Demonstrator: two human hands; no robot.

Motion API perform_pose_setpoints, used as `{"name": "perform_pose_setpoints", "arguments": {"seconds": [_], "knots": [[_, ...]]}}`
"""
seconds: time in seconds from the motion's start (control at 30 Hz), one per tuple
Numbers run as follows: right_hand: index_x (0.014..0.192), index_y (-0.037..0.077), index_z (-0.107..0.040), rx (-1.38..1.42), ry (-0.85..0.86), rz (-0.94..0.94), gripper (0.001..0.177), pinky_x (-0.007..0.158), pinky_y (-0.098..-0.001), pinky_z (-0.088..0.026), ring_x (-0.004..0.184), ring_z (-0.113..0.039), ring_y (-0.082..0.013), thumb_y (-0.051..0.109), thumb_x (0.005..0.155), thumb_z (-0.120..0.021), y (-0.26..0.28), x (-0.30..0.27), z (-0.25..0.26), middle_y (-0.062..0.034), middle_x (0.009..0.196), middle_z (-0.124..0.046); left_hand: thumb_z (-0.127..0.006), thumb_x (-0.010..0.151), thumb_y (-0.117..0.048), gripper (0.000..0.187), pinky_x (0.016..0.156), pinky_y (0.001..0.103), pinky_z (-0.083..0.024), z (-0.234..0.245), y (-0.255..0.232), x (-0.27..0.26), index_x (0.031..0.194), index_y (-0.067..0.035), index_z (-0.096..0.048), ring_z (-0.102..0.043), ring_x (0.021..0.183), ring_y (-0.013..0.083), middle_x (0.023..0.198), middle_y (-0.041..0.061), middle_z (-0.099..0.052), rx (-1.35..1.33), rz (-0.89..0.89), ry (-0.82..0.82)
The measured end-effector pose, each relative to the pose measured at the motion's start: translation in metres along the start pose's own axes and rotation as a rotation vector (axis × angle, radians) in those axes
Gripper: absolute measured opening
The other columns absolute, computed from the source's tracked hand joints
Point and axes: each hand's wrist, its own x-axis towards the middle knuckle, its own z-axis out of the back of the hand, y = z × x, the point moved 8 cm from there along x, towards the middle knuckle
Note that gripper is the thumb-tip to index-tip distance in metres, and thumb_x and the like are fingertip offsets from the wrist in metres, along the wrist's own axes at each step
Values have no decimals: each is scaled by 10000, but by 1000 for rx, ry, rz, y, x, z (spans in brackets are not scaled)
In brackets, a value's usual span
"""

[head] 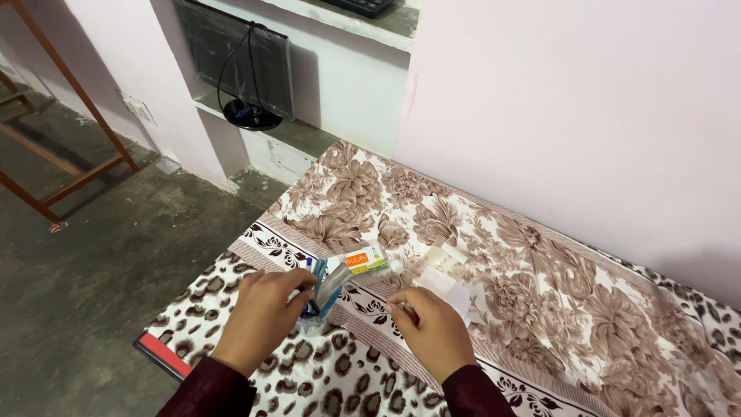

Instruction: The person places a monitor on a shelf, then arranges stationery items on a table, including a pen holder, a small box, and papers. They fold a patterned cloth and wipe the table surface with a yellow cloth.

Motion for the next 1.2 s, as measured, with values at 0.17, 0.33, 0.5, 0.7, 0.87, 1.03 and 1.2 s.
{"name": "perform_pose_setpoints", "arguments": {"seconds": [0.17,0.33,0.5,0.7,0.87,1.03,1.2], "knots": [[1010,162,-747,-54,29,-88,180,640,-332,-524,660,-670,-168,294,891,-713,-10,-2,0,-23,879,-749,-680,888,-233,202,1039,447,-376,-16,4,-3,1076,-180,-733,-701,852,262,828,55,-766,114,96,171],[1034,160,-737,-73,52,-52,179,714,-326,-549,760,-701,-181,284,911,-699,-21,6,-4,-30,939,-751,-728,846,-273,349,906,444,-454,-2,-9,3,1173,-152,-725,-690,841,307,959,93,-778,-4,-12,-2],[1118,170,-703,-184,110,147,207,891,-357,-540,1025,-696,-207,204,918,-666,-20,38,-27,-25,1116,-736,-730,880,-235,310,865,444,-506,18,-12,0,1144,-74,-716,-713,969,325,1044,129,-778,-111,-74,-240],[1297,183,-651,-456,209,336,447,1093,-379,-458,1285,-578,-226,127,853,-635,-13,75,-74,-12,1391,-633,-715,888,-199,332,824,392,-558,21,9,-13,1188,-57,-702,-727,1016,301,1117,126,-763,-282,113,-207],[1610,210,-277,-586,457,97,794,1209,-462,-217,1520,-202,-251,307,921,-659,-48,91,-113,-51,1654,-176,-705,897,-189,357,863,374,-558,28,23,-22,1227,-56,-682,-721,1070,278,1162,125,-756,-306,121,-228],[1539,82,-364,-572,310,307,669,1216,-474,-170,1518,-184,-369,336,976,-621,-48,69,-149,-154,1675,-223,-698,883,-199,377,781,359,-585,18,41,-23,1239,-79,-672,-728,1086,227,1194,86,-753,-368,250,-199],[1427,54,-509,-373,231,391,490,1199,-473,-250,1506,-310,-369,260,994,-610,-45,41,-152,-172,1585,-399,-730,874,-256,577,929,375,-526,-2,50,-18,1395,-79,-561,-663,1211,236,1317,117,-683,-415,243,-94]]}}
